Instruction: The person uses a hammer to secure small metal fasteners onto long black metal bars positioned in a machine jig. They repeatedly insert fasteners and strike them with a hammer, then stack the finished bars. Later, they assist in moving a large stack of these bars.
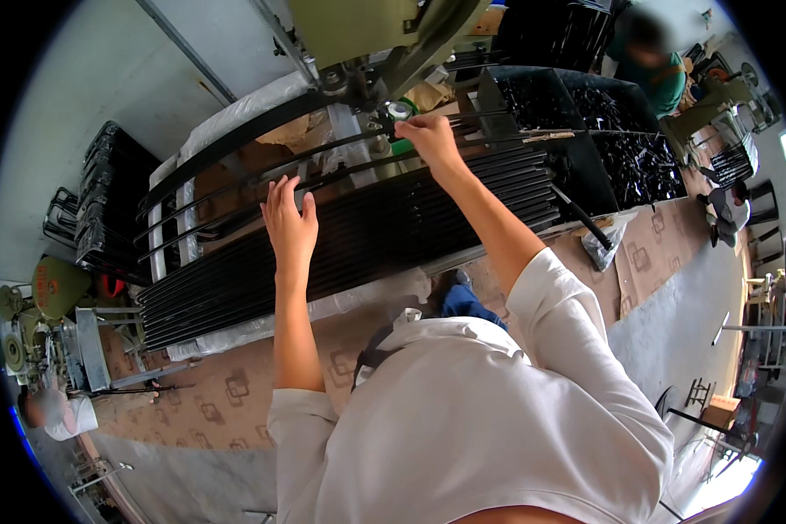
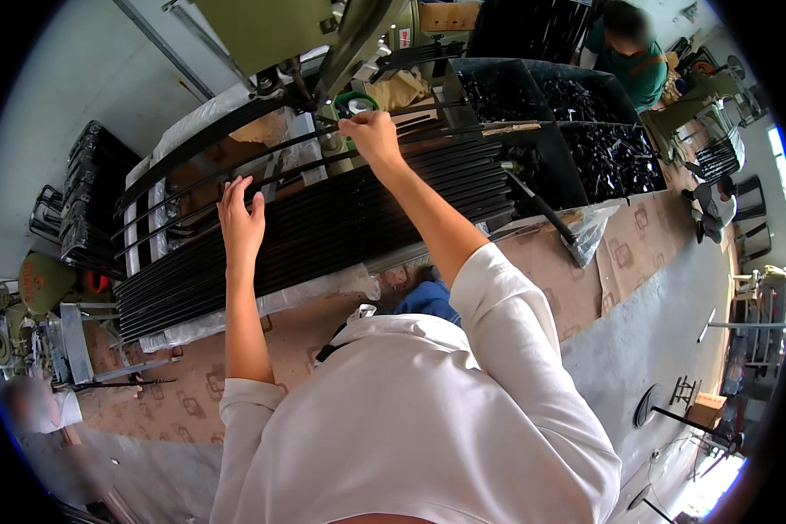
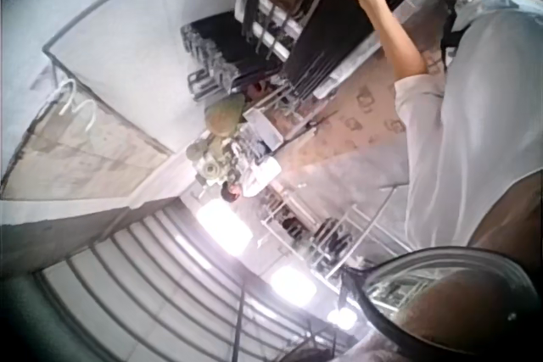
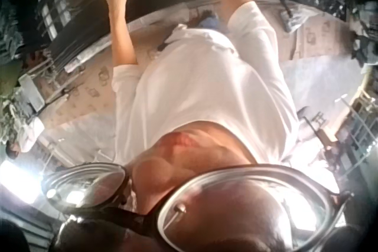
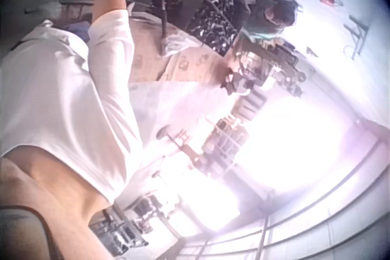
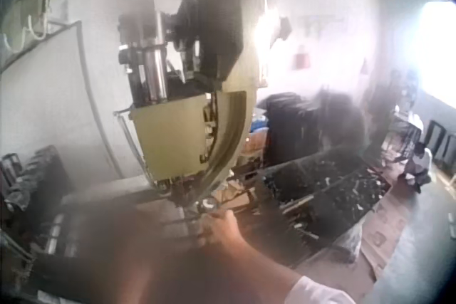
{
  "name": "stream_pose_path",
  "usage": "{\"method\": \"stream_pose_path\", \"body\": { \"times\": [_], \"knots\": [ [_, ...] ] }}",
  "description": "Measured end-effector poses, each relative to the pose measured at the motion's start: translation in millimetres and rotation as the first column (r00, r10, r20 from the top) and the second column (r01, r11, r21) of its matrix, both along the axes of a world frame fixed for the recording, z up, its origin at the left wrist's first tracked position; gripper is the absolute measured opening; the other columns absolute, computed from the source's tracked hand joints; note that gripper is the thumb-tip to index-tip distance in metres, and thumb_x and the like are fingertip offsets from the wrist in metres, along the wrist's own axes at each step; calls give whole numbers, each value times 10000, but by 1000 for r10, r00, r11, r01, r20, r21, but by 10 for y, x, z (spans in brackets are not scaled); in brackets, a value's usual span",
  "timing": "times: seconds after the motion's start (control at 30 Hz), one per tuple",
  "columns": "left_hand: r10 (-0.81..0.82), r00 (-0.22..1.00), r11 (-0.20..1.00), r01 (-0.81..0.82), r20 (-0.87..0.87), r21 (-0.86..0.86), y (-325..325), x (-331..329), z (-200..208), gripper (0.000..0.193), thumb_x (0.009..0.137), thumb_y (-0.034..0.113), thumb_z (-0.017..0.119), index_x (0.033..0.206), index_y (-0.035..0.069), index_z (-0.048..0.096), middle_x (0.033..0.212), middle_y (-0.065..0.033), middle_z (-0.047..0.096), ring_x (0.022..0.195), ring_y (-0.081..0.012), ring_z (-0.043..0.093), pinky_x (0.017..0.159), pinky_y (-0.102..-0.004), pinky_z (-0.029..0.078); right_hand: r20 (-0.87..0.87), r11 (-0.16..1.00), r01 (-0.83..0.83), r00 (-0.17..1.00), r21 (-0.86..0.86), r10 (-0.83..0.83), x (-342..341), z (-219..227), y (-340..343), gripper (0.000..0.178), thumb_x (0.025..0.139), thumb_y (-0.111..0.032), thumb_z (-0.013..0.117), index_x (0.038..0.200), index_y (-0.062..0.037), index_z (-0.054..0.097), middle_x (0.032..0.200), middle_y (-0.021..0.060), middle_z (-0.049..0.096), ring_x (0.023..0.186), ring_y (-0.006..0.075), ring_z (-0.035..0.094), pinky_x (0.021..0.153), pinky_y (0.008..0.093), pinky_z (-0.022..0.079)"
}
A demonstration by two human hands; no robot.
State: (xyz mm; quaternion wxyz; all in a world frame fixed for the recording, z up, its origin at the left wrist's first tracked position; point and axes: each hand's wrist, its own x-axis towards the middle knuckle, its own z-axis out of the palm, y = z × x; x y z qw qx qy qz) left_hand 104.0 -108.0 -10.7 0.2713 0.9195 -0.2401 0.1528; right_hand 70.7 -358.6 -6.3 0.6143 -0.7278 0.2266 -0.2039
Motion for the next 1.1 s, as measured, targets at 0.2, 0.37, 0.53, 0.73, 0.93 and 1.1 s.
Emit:
{"method": "stream_pose_path", "body": {
  "times": [0.2, 0.37, 0.53, 0.73, 0.93, 1.1],
  "knots": [
    [-73, 997, 997, 73, 13, 15, 244, 155, -181, 344, 859, 228, 520, 1165, 75, 482, 1250, -142, 464, 1225, -329, 368, 1011, -507, 259, -152, 999, -9, 988, -38, 3, -52, 105, -14, 230, 659, -257, 668, 686, -29, 683, 613, 82, 610, 589, 173, 563, 569, 288, 421],
    [-98, 994, 995, 96, 44, 33, 274, 232, -258, 328, 856, 235, 511, 1151, 93, 504, 1220, -116, 500, 1215, -312, 385, 1006, -487, 282, -188, 971, 92, 973, -219, -135, -36, -27, 71, 235, 640, -290, 684, 651, -55, 686, 611, 100, 611, 642, 241, 607, 620, 335, 462],
    [-74, 997, 996, 75, -15, 50, 302, 176, -172, 324, 865, 243, 494, 1161, 111, 504, 1224, -85, 503, 1217, -277, 391, 1014, -468, 279, -235, 984, 65, 966, -166, -103, -74, -22, 38, 234, 647, -300, 684, 626, -67, 686, 621, 102, 614, 638, 237, 603, 608, 330, 460],
    [-99, 995, 995, 99, 2, 31, 319, 202, -163, 327, 856, 218, 503, 1162, 105, 502, 1210, -90, 509, 1203, -289, 405, 1001, -481, 294, -211, 998, -12, 978, -65, -2, -56, -39, -40, 195, 678, -230, 670, 650, -38, 677, 577, 83, 581, 556, 172, 557, 515, 302, 415],
    [-57, 998, 996, 58, -11, 67, 305, 109, -107, 336, 859, 203, 495, 1176, 92, 484, 1230, -88, 488, 1220, -280, 384, 1018, -449, 278, -102, 942, -164, 974, 294, 202, -134, 140, -62, 147, 751, -76, 599, 715, 64, 618, 487, 18, 444, 398, 83, 378, 394, 235, 266],
    [-37, 999, 997, 38, -17, 73, 268, 102, -95, 335, 856, 194, 495, 1174, 90, 479, 1232, -85, 485, 1223, -278, 381, 1022, -451, 274, -72, 965, -150, 983, 216, 169, -162, 191, -25, 162, 770, -84, 606, 703, 64, 600, 476, 12, 421, 391, 77, 360, 388, 236, 261]
  ]
}}
